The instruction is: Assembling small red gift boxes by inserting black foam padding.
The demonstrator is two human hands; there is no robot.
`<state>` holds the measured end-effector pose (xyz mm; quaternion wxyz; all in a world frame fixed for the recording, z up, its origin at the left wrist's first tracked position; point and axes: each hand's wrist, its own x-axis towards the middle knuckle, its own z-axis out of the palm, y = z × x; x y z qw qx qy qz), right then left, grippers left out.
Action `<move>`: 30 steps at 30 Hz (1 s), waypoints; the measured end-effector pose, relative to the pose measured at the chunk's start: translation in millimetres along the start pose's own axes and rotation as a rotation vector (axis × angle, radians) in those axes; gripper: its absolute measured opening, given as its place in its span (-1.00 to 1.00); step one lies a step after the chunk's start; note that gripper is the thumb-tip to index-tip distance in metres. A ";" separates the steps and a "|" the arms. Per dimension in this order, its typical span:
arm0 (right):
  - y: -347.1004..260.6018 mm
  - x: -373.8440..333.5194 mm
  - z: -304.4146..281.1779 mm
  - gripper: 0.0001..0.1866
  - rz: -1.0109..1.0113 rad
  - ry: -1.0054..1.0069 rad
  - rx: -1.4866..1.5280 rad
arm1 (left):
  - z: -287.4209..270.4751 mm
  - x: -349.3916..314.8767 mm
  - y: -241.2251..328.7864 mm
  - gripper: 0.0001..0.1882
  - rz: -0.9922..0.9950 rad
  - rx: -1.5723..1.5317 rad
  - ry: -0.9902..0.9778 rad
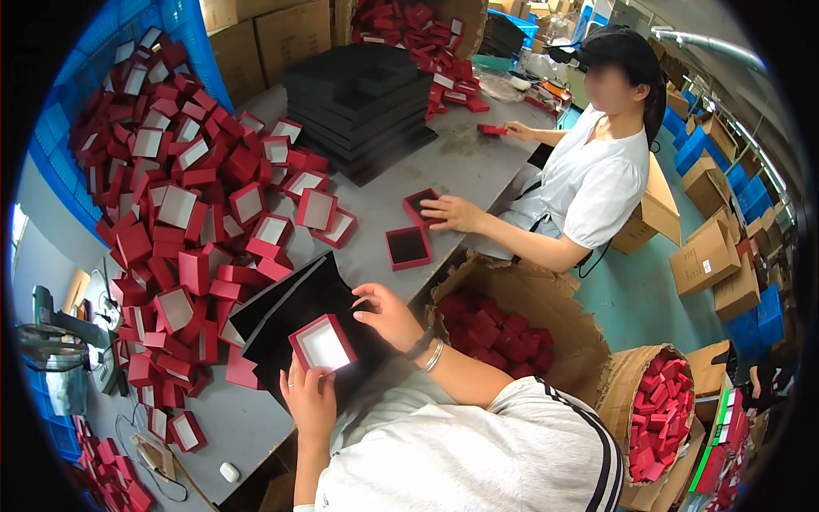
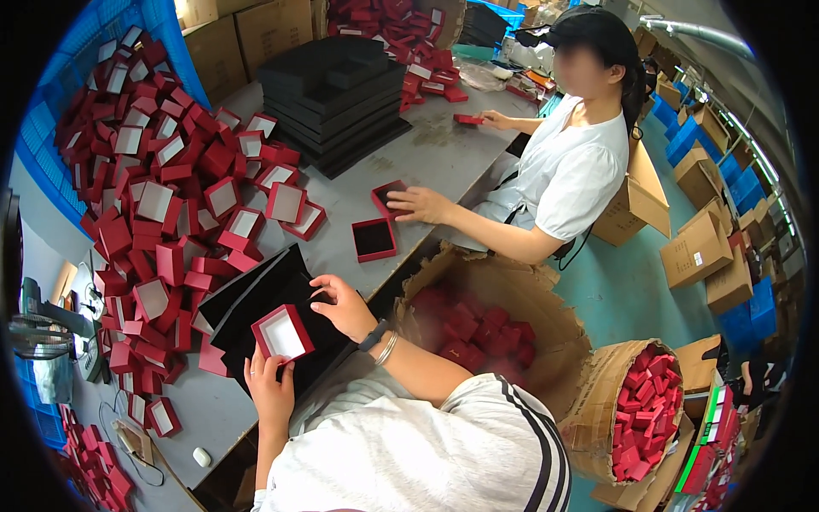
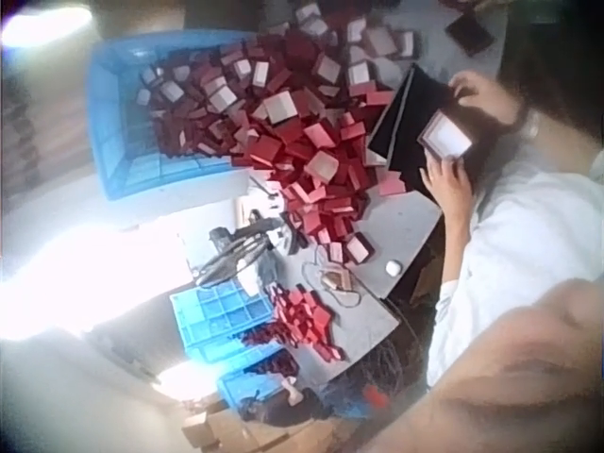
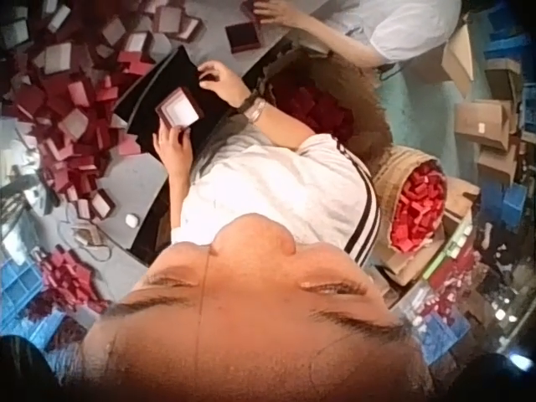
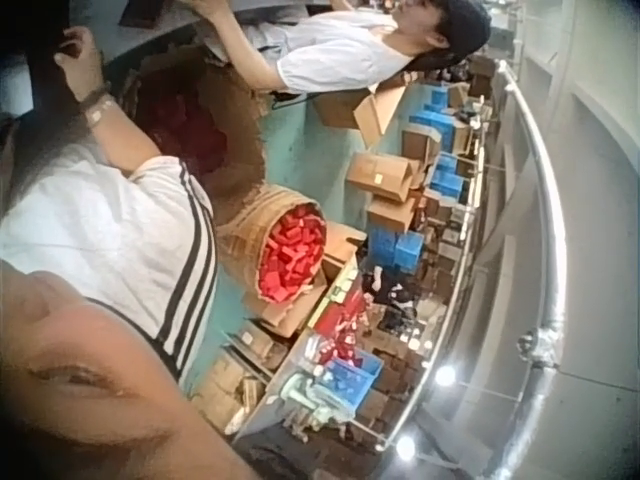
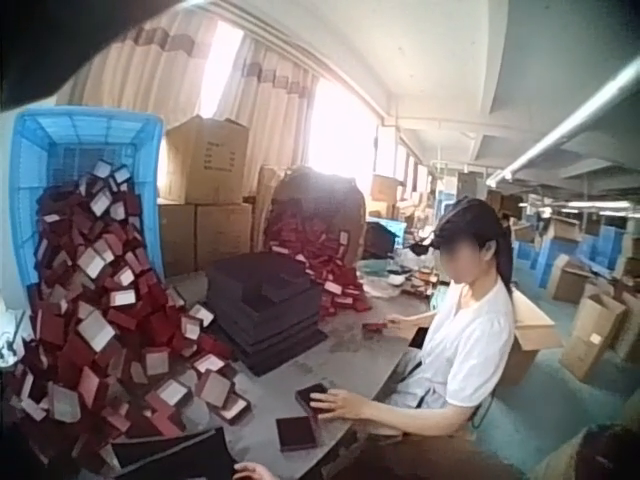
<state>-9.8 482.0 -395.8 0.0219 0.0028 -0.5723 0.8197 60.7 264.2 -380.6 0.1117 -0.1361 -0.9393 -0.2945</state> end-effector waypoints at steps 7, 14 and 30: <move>-4.7 21.3 -21.6 -0.77 -0.122 0.418 0.314 | 4.9 0.2 -1.0 -0.83 -0.013 -0.013 0.008; -33.0 -13.7 39.0 -0.71 -0.426 -0.063 -0.607 | 4.0 3.6 5.5 -0.78 0.022 0.025 0.059; 2.1 -18.3 65.9 -0.61 -0.532 -0.068 -1.205 | -5.0 5.4 1.1 -0.02 -0.134 -0.200 0.048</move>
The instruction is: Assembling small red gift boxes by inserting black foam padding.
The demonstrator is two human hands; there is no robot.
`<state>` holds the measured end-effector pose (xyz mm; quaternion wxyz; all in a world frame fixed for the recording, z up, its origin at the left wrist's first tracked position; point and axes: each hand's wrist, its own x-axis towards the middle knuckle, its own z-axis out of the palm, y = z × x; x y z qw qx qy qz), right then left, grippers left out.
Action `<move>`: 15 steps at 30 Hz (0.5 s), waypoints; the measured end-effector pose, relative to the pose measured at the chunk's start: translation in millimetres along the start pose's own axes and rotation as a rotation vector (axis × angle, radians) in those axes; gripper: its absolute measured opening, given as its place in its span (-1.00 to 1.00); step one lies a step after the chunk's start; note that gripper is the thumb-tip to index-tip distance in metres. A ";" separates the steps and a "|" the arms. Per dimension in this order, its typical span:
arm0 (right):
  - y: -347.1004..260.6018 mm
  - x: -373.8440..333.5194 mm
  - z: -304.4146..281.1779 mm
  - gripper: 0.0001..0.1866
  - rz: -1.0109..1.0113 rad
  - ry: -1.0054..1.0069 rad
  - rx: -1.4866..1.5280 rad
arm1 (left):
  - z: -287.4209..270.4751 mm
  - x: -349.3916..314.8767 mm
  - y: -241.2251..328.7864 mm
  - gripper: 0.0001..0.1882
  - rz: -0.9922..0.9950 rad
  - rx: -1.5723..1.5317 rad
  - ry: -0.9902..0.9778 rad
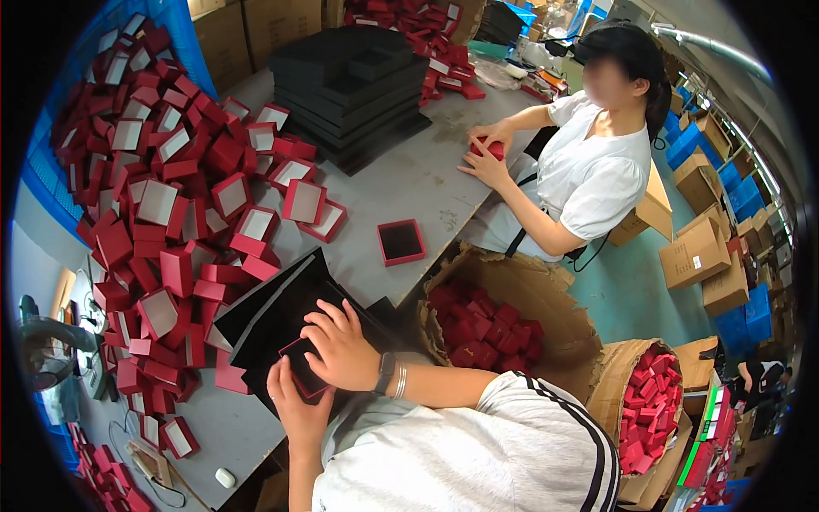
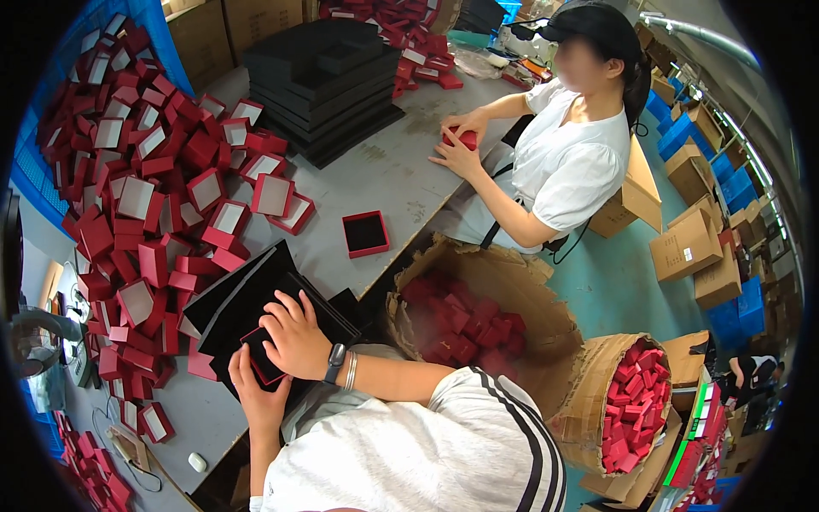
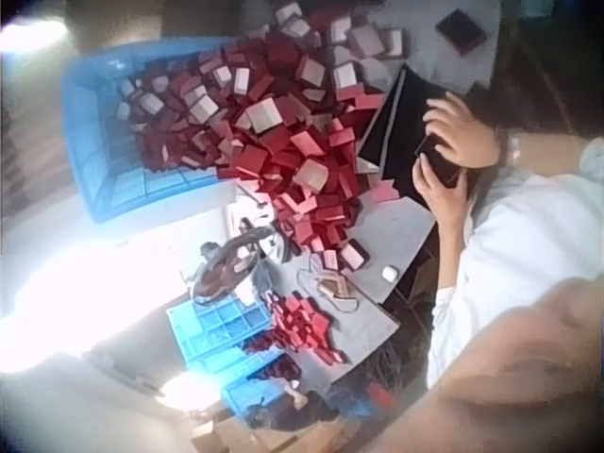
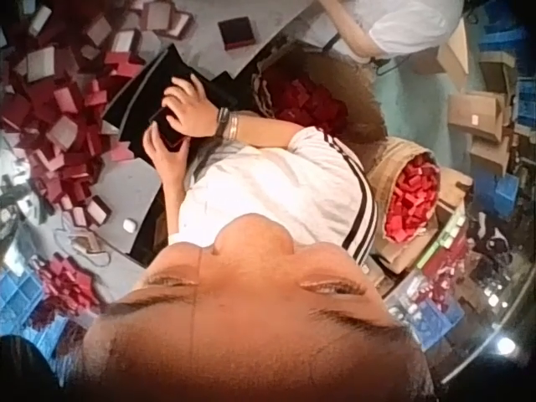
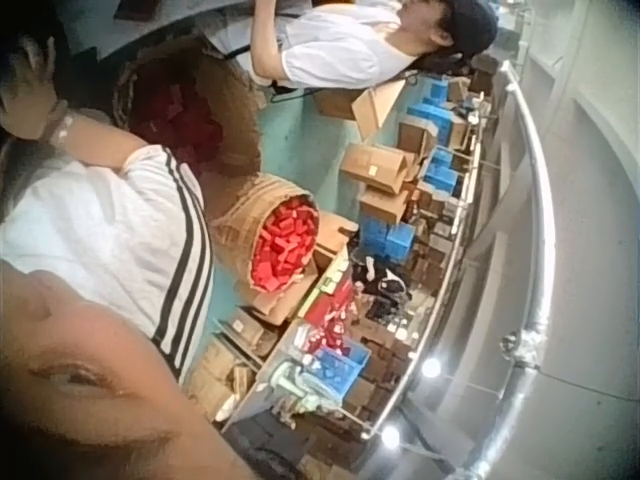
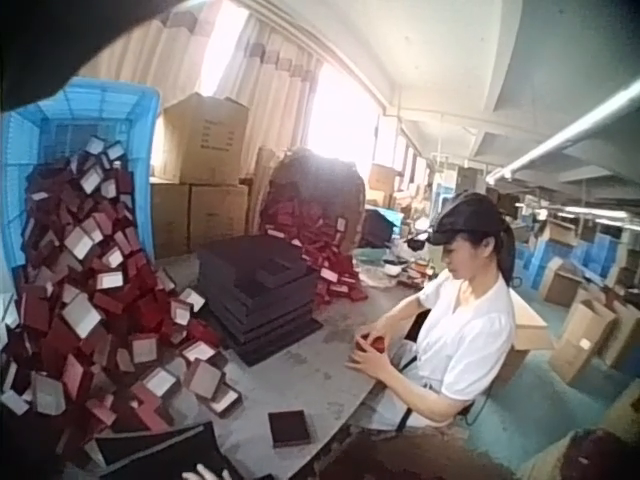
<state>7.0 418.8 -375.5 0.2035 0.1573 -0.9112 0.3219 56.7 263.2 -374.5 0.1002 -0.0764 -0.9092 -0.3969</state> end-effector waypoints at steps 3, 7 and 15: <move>-1.7 1.1 -4.7 -0.54 -0.025 0.028 -0.020 | 3.3 2.9 -3.2 -0.07 0.110 0.045 -0.008; 5.1 -4.6 -32.3 -0.68 -0.175 0.161 0.003 | 1.1 4.3 -7.6 -0.11 0.125 0.072 -0.043; 24.2 -27.3 -50.1 -0.62 -0.279 -0.096 -0.085 | -17.6 26.1 -8.7 -0.03 0.301 0.189 -0.124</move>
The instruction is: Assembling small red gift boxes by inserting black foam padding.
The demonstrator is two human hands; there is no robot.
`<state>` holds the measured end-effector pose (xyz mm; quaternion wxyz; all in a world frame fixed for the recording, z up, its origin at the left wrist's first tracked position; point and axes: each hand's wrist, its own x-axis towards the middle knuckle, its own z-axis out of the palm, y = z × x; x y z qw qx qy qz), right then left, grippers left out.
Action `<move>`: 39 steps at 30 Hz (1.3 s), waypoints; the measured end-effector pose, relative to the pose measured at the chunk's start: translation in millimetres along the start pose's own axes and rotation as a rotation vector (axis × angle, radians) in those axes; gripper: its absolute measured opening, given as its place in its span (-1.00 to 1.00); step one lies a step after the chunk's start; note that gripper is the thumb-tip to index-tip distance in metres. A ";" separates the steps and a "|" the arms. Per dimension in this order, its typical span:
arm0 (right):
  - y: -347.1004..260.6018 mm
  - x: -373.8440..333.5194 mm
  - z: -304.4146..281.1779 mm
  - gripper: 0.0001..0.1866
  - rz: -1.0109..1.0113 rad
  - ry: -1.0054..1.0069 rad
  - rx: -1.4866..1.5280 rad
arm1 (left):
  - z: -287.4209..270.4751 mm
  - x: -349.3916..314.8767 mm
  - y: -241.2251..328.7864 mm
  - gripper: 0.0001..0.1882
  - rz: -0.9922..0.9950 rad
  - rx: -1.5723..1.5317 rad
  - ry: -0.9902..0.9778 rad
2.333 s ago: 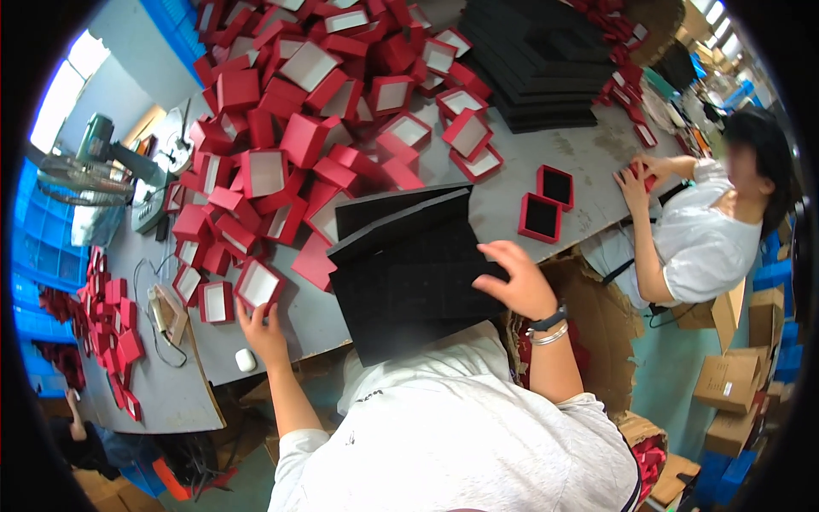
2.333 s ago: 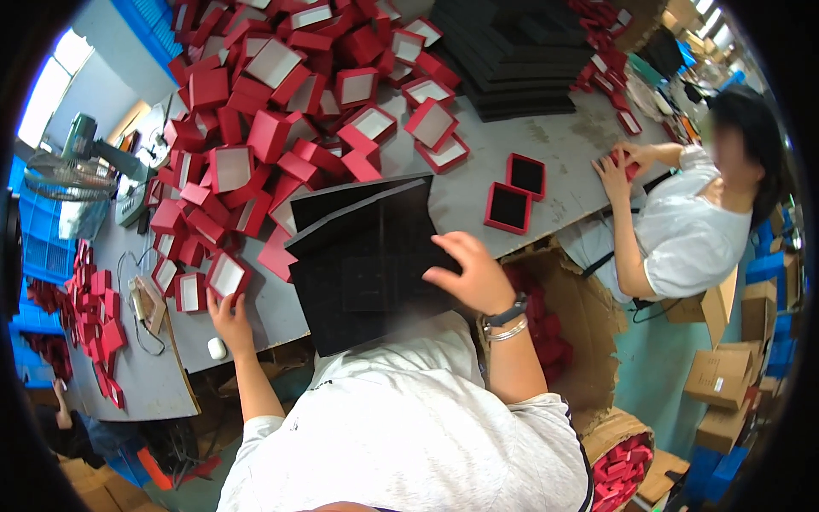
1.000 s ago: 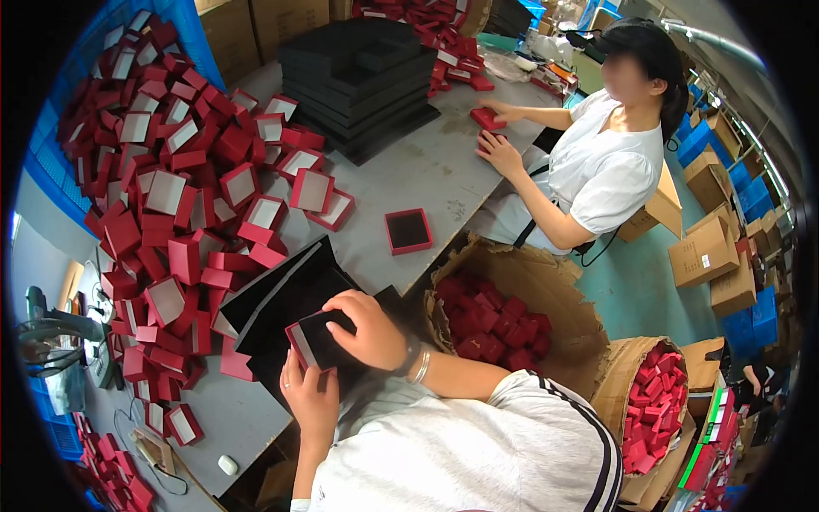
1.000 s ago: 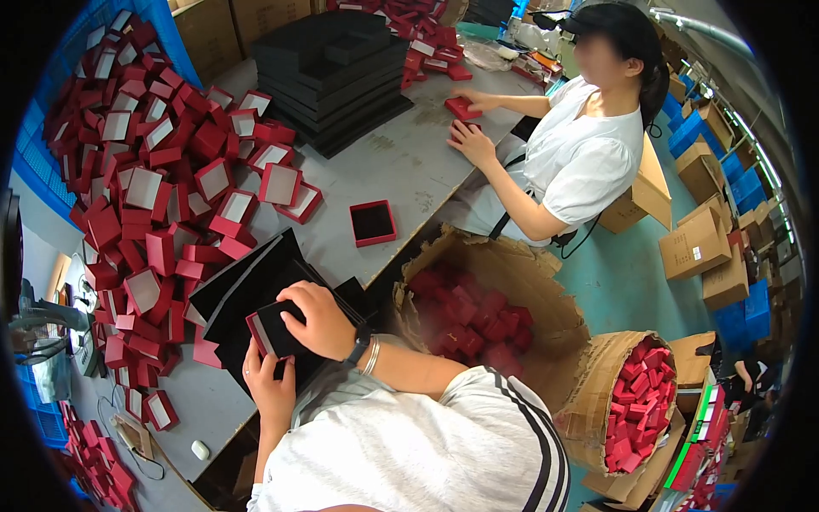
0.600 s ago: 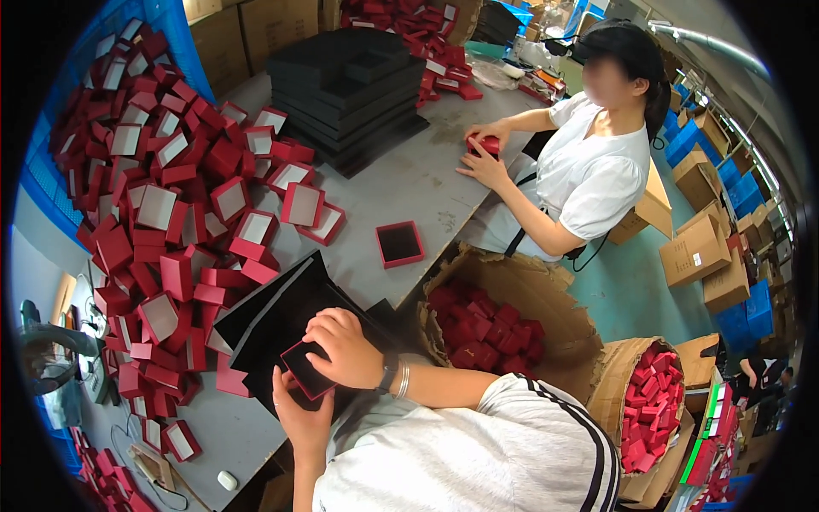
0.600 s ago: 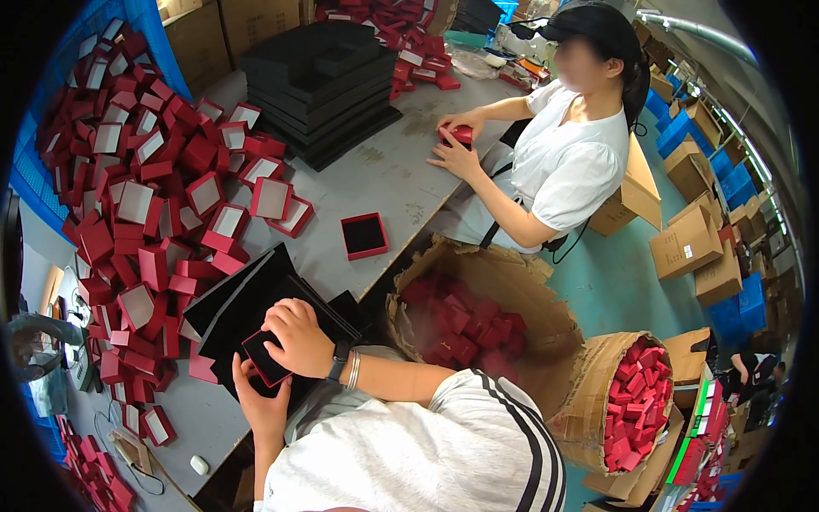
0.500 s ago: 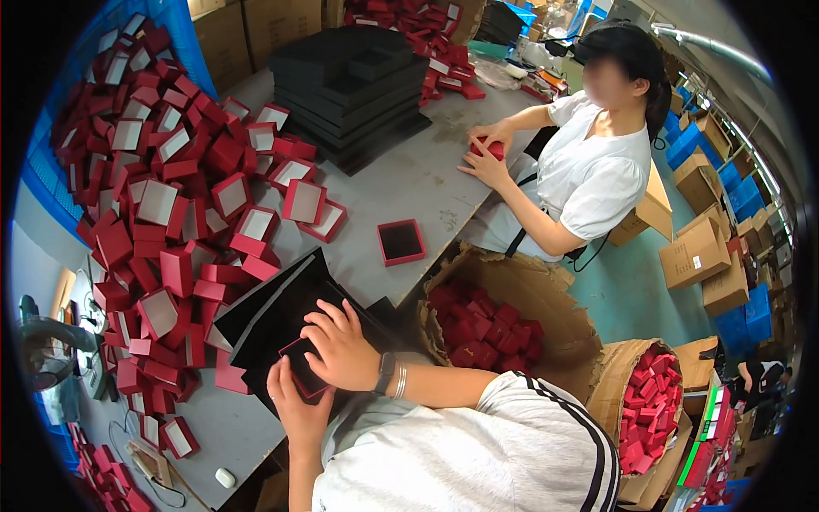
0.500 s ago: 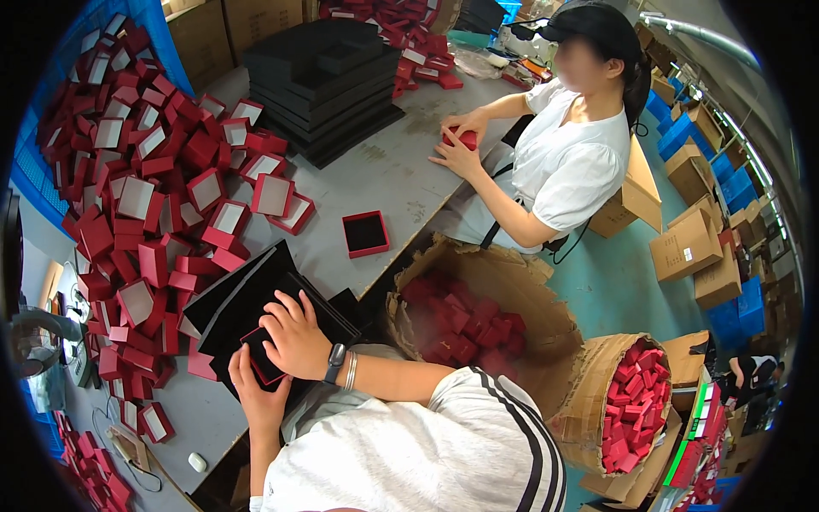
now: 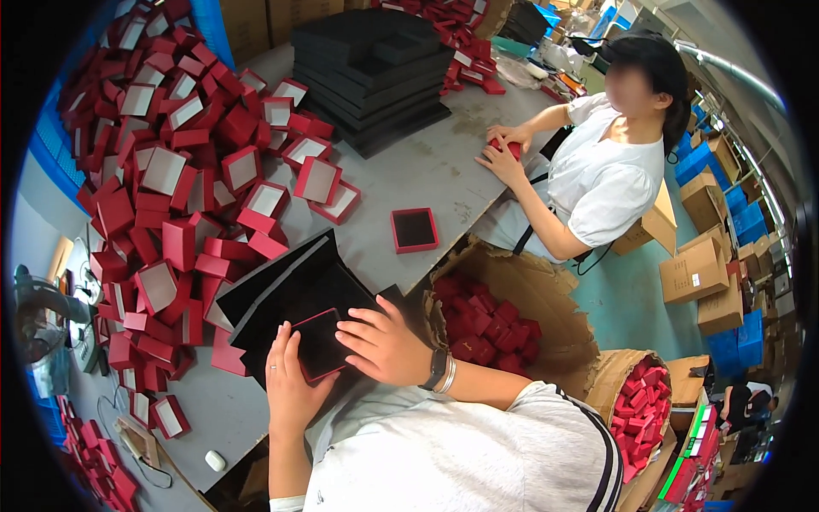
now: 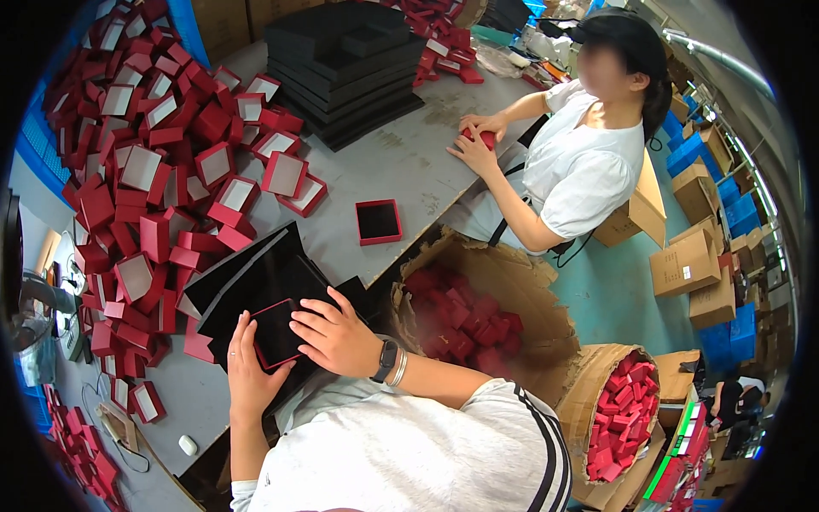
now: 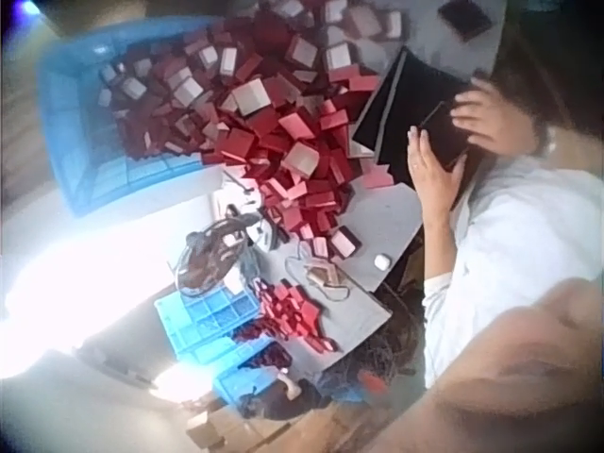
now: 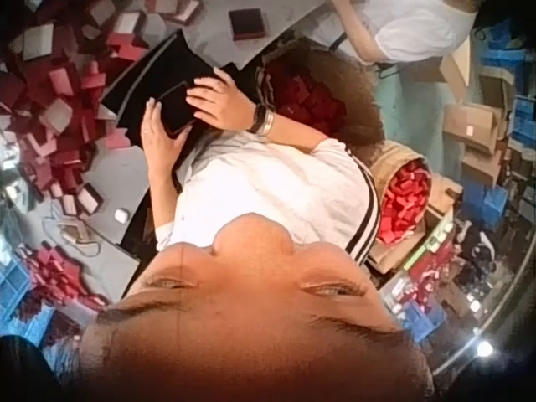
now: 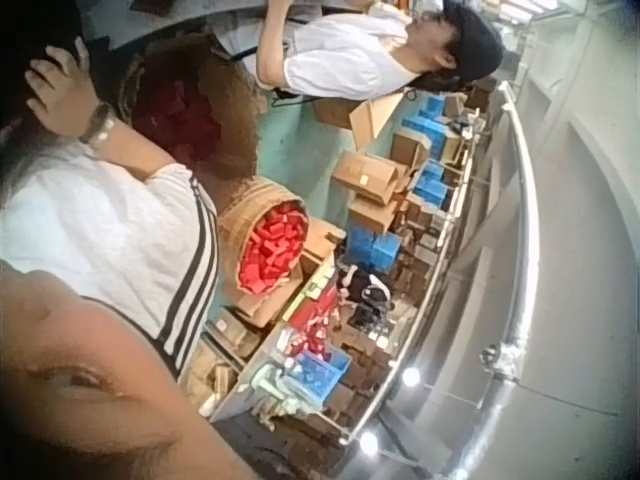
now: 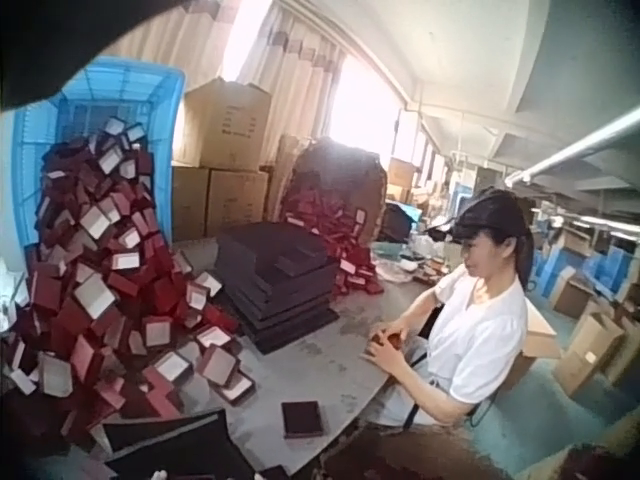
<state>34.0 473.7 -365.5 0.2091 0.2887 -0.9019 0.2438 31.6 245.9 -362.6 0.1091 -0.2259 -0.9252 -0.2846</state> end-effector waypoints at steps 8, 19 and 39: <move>5.2 10.1 3.3 -0.62 -0.002 -0.069 0.088 | 2.8 -1.7 3.7 0.02 -0.105 -0.057 -0.016; 3.1 13.1 9.4 -0.53 -0.016 -0.152 0.019 | 9.7 -4.8 3.7 -0.02 -0.141 -0.050 -0.014; -21.5 42.2 20.6 -0.35 -0.104 -0.293 0.063 | 20.9 5.8 -10.8 0.03 -0.246 -0.405 0.033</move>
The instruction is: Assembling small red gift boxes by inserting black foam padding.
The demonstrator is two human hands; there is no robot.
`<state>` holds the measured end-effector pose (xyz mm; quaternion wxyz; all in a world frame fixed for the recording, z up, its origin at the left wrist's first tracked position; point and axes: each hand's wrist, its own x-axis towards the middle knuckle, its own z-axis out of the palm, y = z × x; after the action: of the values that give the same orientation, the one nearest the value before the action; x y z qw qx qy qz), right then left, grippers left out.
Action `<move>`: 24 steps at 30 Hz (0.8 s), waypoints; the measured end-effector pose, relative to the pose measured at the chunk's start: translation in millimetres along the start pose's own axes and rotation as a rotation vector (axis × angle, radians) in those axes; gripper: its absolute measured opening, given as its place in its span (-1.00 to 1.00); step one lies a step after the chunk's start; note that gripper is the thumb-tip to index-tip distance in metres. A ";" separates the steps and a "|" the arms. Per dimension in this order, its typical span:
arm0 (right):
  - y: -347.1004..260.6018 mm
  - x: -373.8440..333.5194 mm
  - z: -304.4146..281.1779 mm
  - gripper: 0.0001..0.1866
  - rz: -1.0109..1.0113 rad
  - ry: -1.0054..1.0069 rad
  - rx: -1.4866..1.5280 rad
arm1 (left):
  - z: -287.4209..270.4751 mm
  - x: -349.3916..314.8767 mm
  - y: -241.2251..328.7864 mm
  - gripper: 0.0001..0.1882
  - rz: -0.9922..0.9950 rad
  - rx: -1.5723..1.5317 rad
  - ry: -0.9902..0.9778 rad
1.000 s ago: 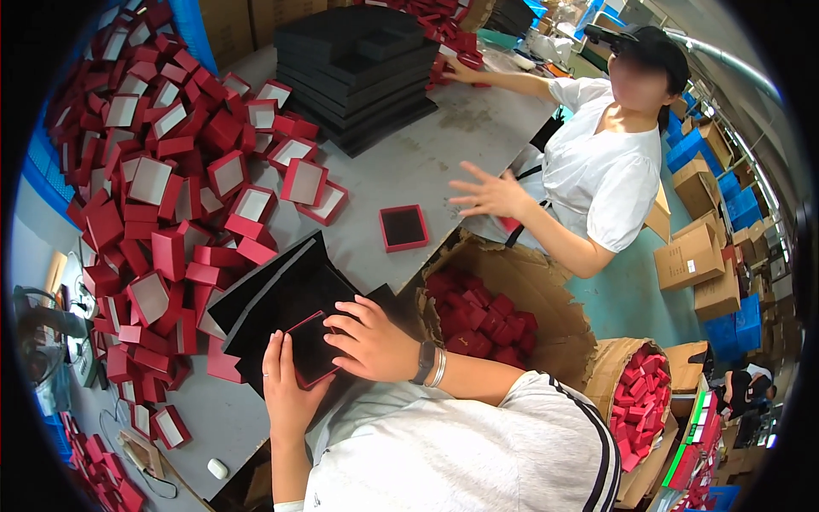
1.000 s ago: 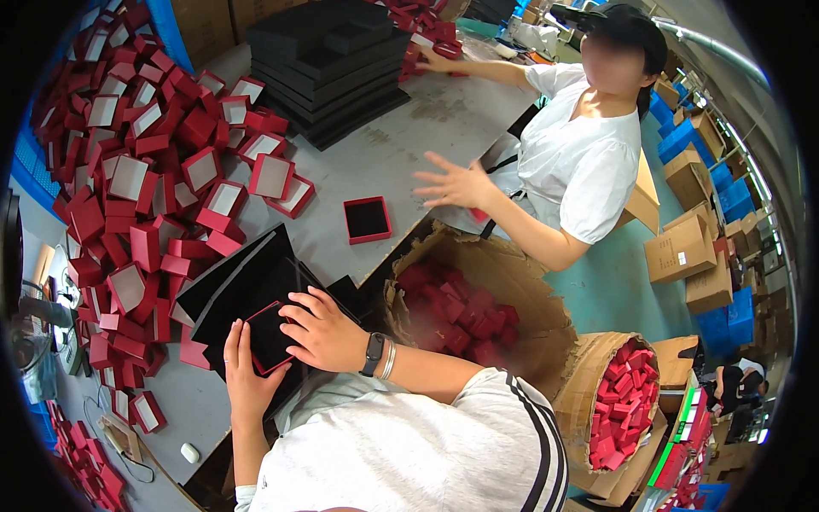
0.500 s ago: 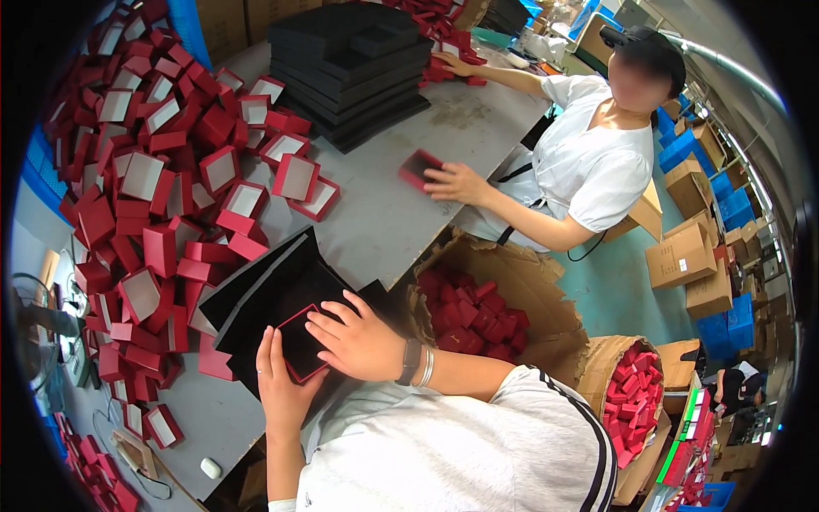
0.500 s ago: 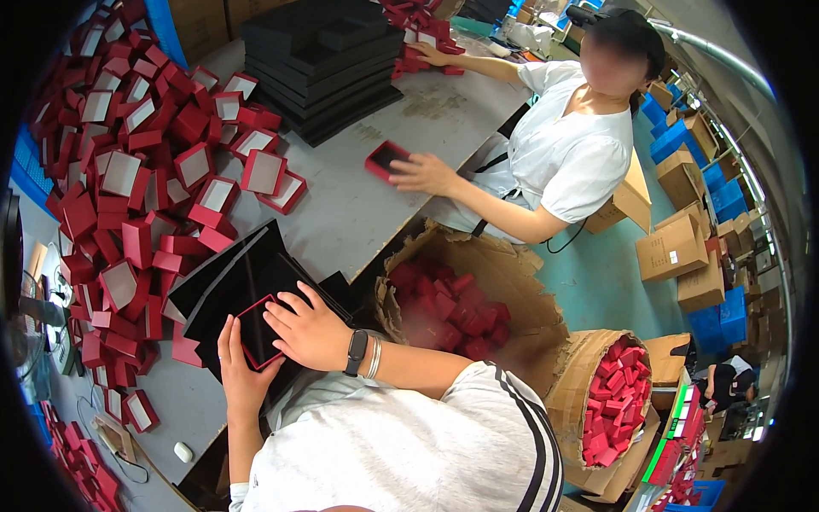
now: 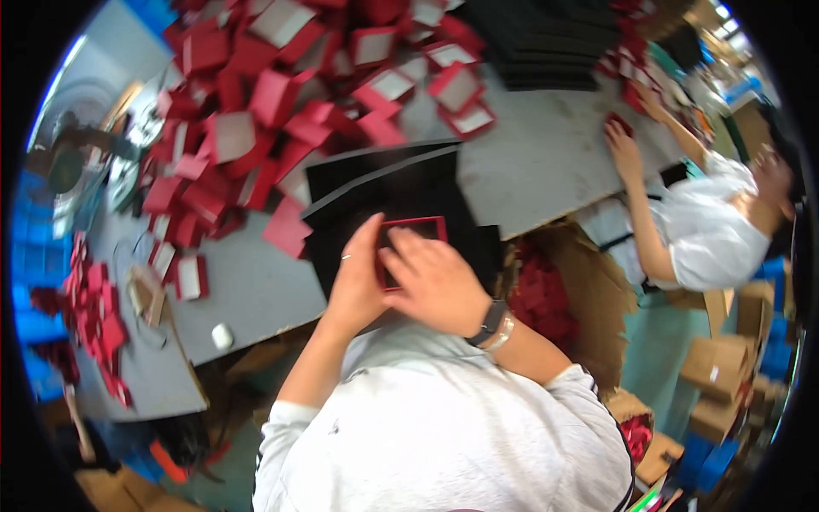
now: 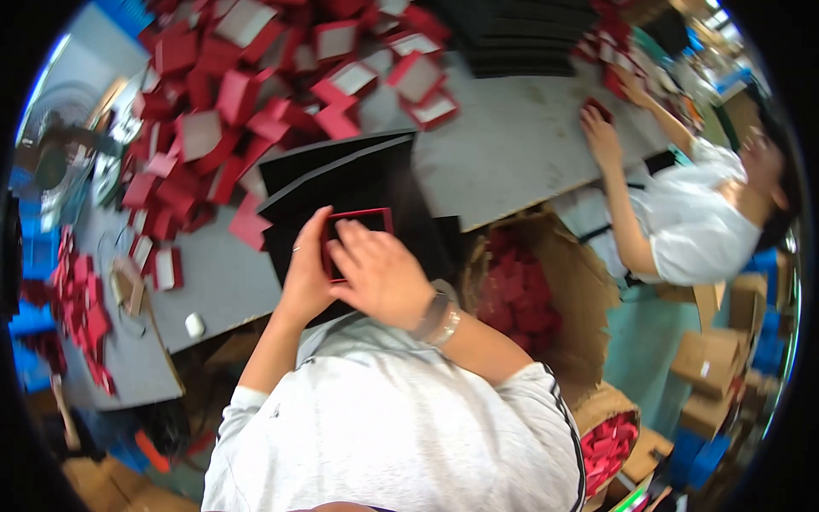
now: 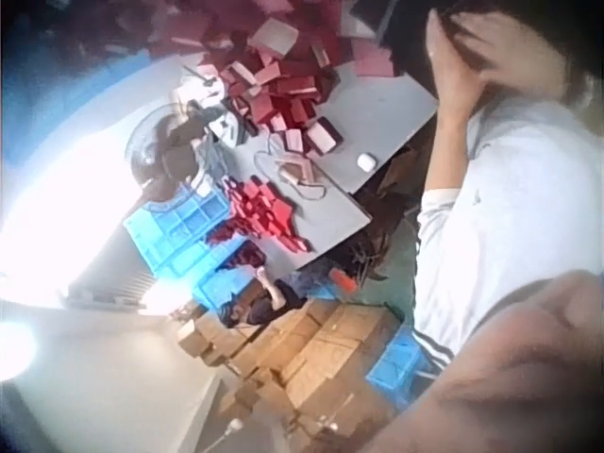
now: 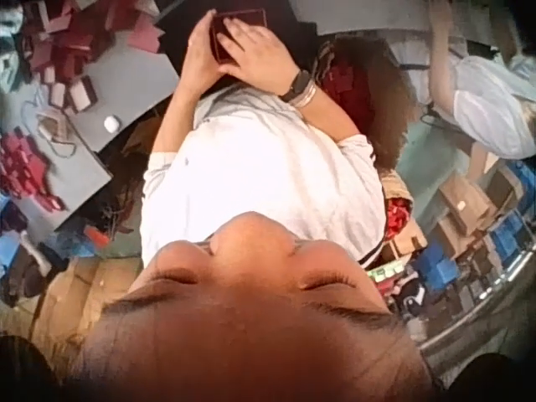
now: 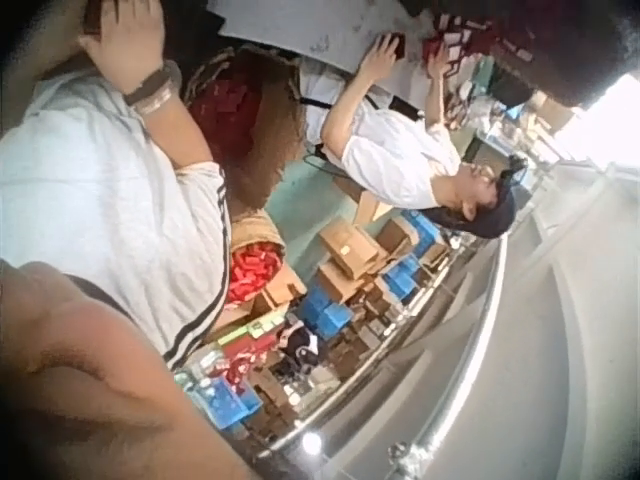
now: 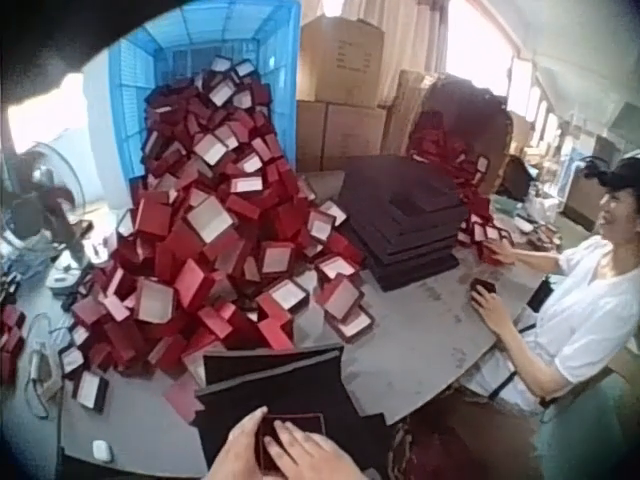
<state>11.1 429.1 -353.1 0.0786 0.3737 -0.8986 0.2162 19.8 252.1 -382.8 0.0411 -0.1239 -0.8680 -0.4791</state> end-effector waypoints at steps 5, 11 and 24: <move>6.3 -1.3 5.0 -0.30 0.007 -0.104 -0.004 | 6.6 -3.5 -7.8 0.07 0.004 0.093 -0.007; 5.1 2.9 1.4 -0.41 -0.031 -0.118 -0.019 | 0.8 -5.8 -7.8 0.14 -0.040 0.116 -0.024; 3.1 -7.3 -14.7 -0.68 -0.119 0.024 0.101 | 0.4 -4.1 -9.5 0.13 0.000 0.117 -0.015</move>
<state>13.8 442.2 -343.2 0.0832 0.4274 -0.8617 0.2605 21.3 246.8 -391.6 0.0416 -0.1248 -0.8947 -0.4268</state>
